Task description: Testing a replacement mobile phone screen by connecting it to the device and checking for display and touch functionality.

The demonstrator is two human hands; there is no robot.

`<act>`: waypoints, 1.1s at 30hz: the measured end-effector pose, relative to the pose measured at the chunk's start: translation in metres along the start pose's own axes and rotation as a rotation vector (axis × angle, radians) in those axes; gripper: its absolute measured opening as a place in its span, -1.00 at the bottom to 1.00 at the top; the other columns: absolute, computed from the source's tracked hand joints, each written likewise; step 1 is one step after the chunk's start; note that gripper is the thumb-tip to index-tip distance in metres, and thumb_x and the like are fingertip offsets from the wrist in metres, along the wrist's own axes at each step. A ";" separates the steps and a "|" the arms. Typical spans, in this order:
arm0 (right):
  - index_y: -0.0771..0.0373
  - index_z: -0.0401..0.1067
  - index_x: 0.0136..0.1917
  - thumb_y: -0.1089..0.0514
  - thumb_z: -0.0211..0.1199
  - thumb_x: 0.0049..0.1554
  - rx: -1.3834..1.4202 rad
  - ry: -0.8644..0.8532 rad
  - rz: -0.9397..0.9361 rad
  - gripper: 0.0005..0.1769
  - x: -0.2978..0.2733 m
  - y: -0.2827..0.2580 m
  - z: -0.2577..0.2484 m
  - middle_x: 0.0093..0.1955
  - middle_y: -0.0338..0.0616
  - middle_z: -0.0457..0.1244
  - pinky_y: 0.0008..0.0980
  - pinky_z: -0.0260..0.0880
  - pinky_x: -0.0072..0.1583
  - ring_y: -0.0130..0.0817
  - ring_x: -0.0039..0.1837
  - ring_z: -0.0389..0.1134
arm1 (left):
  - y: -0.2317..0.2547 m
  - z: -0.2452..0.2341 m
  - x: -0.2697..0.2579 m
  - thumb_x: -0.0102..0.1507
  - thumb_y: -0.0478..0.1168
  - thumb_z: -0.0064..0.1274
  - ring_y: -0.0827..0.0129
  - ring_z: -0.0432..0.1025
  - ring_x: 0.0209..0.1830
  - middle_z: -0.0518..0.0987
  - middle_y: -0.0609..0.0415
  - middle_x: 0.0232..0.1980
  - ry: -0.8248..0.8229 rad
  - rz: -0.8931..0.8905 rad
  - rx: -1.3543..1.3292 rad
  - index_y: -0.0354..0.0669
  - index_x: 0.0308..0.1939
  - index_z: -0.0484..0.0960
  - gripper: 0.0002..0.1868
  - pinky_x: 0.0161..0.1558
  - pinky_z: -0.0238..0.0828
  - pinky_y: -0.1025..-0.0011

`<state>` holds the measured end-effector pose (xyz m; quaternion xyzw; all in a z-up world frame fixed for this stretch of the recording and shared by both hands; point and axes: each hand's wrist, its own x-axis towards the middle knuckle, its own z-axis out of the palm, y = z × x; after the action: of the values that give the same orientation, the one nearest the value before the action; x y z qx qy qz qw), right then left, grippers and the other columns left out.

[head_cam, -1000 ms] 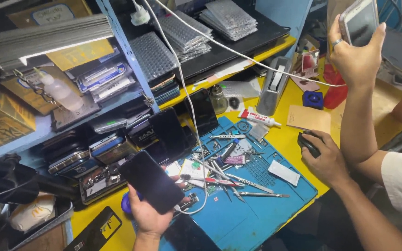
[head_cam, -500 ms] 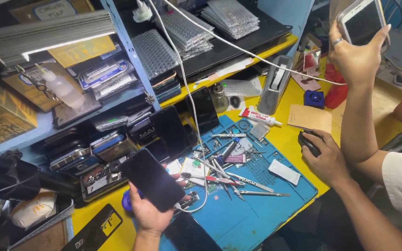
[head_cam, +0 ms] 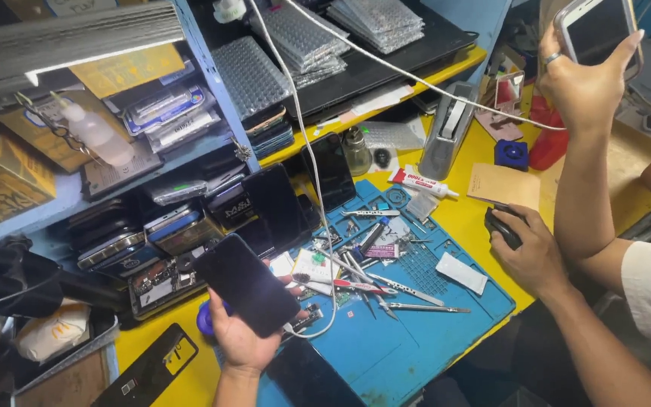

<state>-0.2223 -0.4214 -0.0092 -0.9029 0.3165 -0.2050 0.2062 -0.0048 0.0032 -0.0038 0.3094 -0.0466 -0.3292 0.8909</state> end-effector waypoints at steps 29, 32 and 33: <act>0.12 0.43 0.39 -0.02 0.12 0.20 -0.003 0.006 -0.004 -0.48 0.003 -0.006 -0.004 0.54 -0.09 0.15 0.00 0.34 0.35 -0.11 0.46 0.21 | 0.003 0.004 0.002 0.19 0.59 -0.31 -0.22 0.51 -0.03 0.57 -0.42 0.10 0.055 -0.028 0.010 -0.16 0.30 0.46 0.00 -0.28 0.53 -0.24; 0.06 0.39 0.43 -0.06 0.10 0.20 -0.004 -0.033 0.043 -0.45 0.005 -0.009 -0.006 0.57 -0.12 0.12 0.03 0.36 0.33 -0.12 0.50 0.18 | 0.004 0.008 0.004 0.21 0.58 -0.30 -0.21 0.53 -0.07 0.59 -0.39 0.06 0.020 0.006 0.004 -0.18 0.31 0.44 -0.01 -0.30 0.56 -0.20; 0.07 0.40 0.42 -0.06 0.11 0.21 -0.003 -0.025 0.037 -0.46 0.005 -0.008 -0.005 0.56 -0.11 0.13 0.03 0.32 0.36 -0.11 0.49 0.18 | 0.004 0.007 0.003 0.20 0.58 -0.28 -0.22 0.53 -0.07 0.58 -0.40 0.06 0.026 -0.006 -0.001 -0.17 0.31 0.45 -0.02 -0.30 0.56 -0.20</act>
<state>-0.2177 -0.4200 0.0005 -0.8998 0.3308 -0.1892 0.2125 -0.0023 0.0000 0.0037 0.3134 -0.0337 -0.3280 0.8906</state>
